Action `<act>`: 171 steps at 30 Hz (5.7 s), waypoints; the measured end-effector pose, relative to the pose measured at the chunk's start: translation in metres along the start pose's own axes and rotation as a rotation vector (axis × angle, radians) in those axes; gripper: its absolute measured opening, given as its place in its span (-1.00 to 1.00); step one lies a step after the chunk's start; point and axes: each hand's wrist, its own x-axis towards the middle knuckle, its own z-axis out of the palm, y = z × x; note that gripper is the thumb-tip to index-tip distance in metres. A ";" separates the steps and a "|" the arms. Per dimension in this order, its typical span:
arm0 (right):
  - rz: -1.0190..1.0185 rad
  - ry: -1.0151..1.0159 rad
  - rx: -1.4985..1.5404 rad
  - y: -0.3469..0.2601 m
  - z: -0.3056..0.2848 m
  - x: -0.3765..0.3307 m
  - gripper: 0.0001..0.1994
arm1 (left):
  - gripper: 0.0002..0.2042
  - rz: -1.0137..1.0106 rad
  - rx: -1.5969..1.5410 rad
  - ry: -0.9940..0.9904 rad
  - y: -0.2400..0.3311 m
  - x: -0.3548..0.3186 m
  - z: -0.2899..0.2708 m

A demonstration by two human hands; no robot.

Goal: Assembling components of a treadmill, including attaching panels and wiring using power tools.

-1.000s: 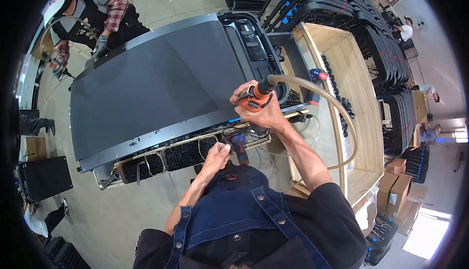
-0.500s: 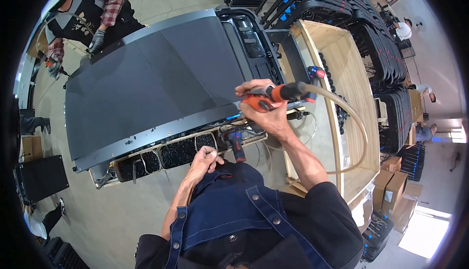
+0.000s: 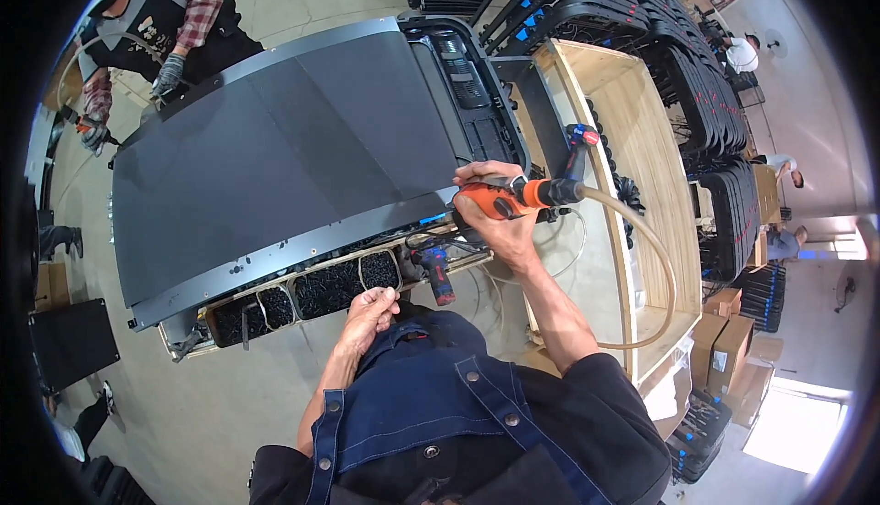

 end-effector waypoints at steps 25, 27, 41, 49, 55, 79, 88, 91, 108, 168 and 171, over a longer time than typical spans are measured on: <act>-0.184 -0.151 -0.395 0.013 0.016 -0.003 -0.60 | -0.67 -0.029 0.024 -0.135 0.018 0.015 0.004; -0.080 -0.052 -0.175 0.013 0.010 0.001 -0.60 | -0.66 -0.042 -0.010 -0.126 0.014 0.012 0.004; -0.309 -0.394 -0.409 0.009 0.028 -0.001 -0.55 | -0.65 0.011 -0.233 -0.195 0.010 0.029 0.020; -0.111 -0.175 -0.163 0.025 0.016 0.001 -0.59 | -0.65 0.027 -0.324 -0.205 0.008 0.026 0.020; 0.001 -0.181 -0.324 0.019 0.016 0.003 -0.61 | -0.69 0.064 -0.447 -0.194 0.016 0.020 0.027; 0.230 0.113 0.462 -0.020 0.076 -0.050 -0.53 | -0.74 0.141 -0.942 -0.121 0.041 -0.006 0.034; 0.022 -0.048 0.228 -0.024 0.160 -0.061 -0.51 | -0.74 0.025 -0.913 -0.091 0.082 -0.018 -0.014; -0.032 -0.084 0.042 -0.019 0.191 -0.056 -0.54 | -0.74 -0.021 -0.976 -0.171 0.090 -0.010 -0.034; -0.042 -0.346 -0.209 -0.014 0.253 -0.032 -0.65 | -0.85 -0.139 -0.645 -0.041 0.057 -0.069 -0.099; 0.088 -0.146 0.252 -0.055 0.422 -0.095 -0.54 | -0.78 0.111 -0.874 -0.359 0.138 -0.153 -0.254; 0.020 -0.254 0.015 -0.045 0.443 -0.100 -0.53 | -0.73 0.042 -1.045 -0.279 0.141 -0.141 -0.251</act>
